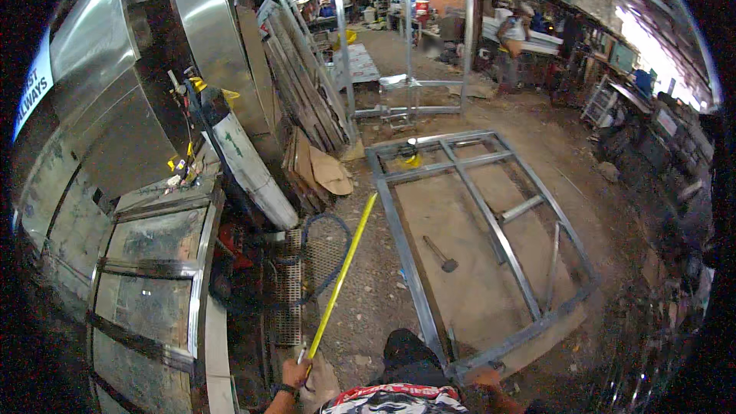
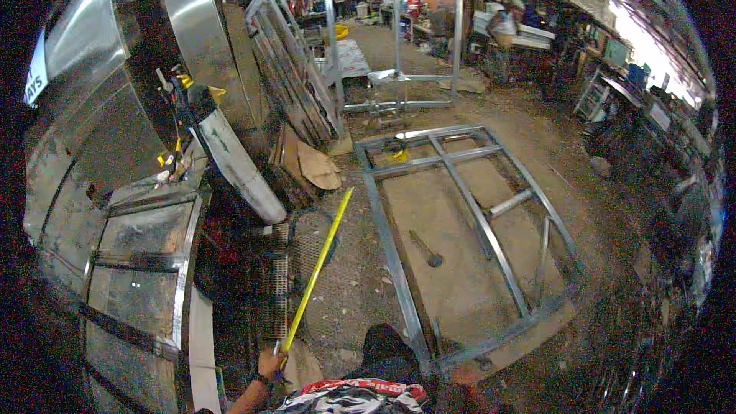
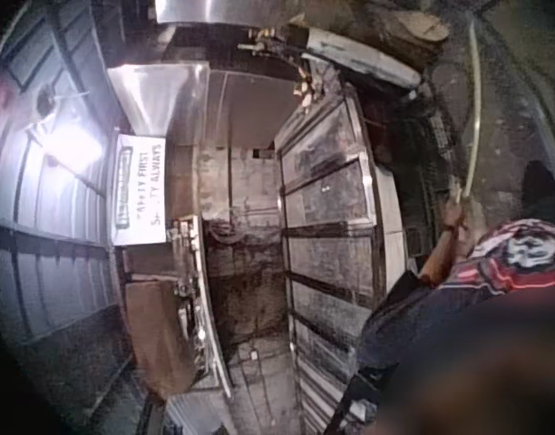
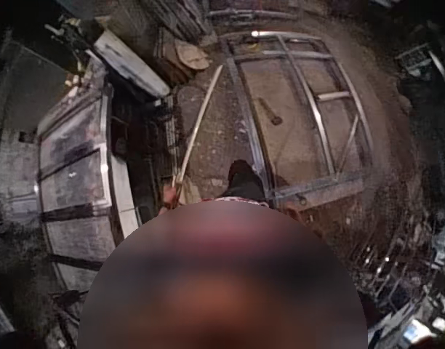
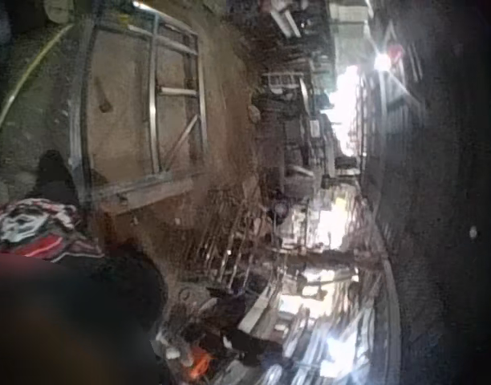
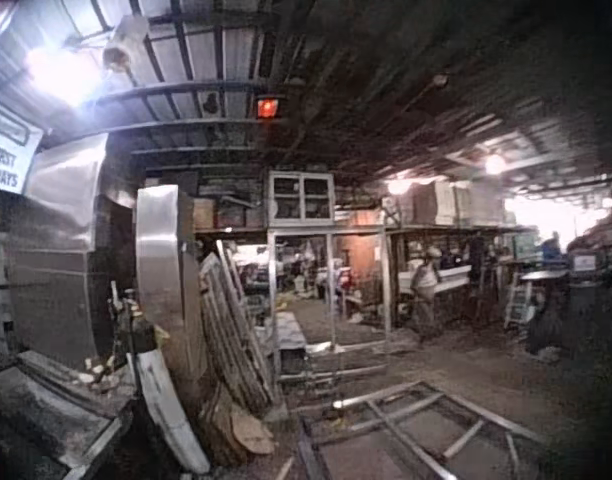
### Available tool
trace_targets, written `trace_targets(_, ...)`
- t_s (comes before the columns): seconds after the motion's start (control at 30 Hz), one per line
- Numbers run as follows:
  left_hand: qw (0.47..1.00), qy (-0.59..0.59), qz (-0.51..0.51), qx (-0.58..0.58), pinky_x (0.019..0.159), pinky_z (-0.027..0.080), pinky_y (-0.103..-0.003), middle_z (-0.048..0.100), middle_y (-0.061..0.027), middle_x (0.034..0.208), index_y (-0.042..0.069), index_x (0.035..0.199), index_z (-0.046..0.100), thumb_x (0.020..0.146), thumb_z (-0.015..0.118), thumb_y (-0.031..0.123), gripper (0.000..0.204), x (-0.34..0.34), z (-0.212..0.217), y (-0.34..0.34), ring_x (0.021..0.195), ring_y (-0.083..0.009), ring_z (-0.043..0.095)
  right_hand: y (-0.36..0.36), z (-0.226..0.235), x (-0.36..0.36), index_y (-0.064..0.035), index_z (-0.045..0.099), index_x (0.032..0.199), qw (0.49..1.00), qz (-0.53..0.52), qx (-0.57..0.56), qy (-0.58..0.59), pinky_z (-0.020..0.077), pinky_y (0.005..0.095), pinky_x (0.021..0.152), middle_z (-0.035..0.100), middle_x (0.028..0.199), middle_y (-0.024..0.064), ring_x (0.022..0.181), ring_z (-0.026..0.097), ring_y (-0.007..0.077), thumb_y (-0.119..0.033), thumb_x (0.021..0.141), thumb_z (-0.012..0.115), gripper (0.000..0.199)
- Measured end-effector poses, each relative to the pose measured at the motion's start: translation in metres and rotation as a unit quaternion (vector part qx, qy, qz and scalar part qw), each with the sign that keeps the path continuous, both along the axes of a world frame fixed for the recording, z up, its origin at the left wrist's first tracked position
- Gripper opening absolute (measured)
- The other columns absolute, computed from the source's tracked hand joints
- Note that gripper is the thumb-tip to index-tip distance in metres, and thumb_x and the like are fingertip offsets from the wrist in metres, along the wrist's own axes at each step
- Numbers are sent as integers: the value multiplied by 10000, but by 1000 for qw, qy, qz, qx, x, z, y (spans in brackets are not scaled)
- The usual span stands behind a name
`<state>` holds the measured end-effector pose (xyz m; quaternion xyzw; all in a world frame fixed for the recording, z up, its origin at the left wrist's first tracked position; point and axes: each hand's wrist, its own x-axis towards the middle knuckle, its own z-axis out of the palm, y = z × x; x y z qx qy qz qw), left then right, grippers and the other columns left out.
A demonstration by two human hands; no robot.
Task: The person measures a metal frame with a tape measure, then marks a metal bar on a workbench using a ruler and marker. They repeat measuring and marking steps on the bar while another person grinds metal in the background.
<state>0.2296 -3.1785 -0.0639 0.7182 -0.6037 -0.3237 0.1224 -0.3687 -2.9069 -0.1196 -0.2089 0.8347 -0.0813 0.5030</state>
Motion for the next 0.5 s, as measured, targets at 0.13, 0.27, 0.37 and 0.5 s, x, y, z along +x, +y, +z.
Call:
trace_targets(0.13, 998, 22, 41, 41, 652, 544, -497, 697, -263, 750, -34, 872, 713, 797, 745, 434, 475, -43, -1, -152, 721, -454, 701, -94, -23, -33, -48, 705, 1003, 998, -59, 22, -11, 536, 445, 662, 724, 909, 165, 750, 684, 279, -394, 934, 626, 362)
trace_targets(0.27, 984, -165, -21, 68, 674, 586, -509, 734, -233, 871, -29, 922, 709, 798, 739, 505, 549, -111, 0, -294, 765, -376, 734, -222, -53, -76, -54, 712, 982, 998, -44, 43, -7, 530, 463, 668, 717, 896, 181, 749, 677, 298, -402, 920, 619, 366)
trace_targets(0.37, 986, -144, -70, 54, 675, 587, -509, 734, -226, 867, -17, 920, 711, 802, 730, 500, 531, -163, 22, -399, 766, -375, 735, -360, -60, -130, -57, 716, 967, 999, 21, 24, 34, 524, 477, 672, 712, 886, 193, 749, 672, 312, -409, 910, 615, 370)
trace_targets(0.5, 983, -139, -112, 37, 677, 587, -510, 735, -217, 862, -1, 918, 715, 806, 718, 495, 508, -223, 46, -533, 767, -372, 735, -621, -33, -200, -62, 723, 947, 974, 62, -151, 158, 517, 495, 677, 705, 874, 209, 748, 664, 332, -417, 896, 609, 376)
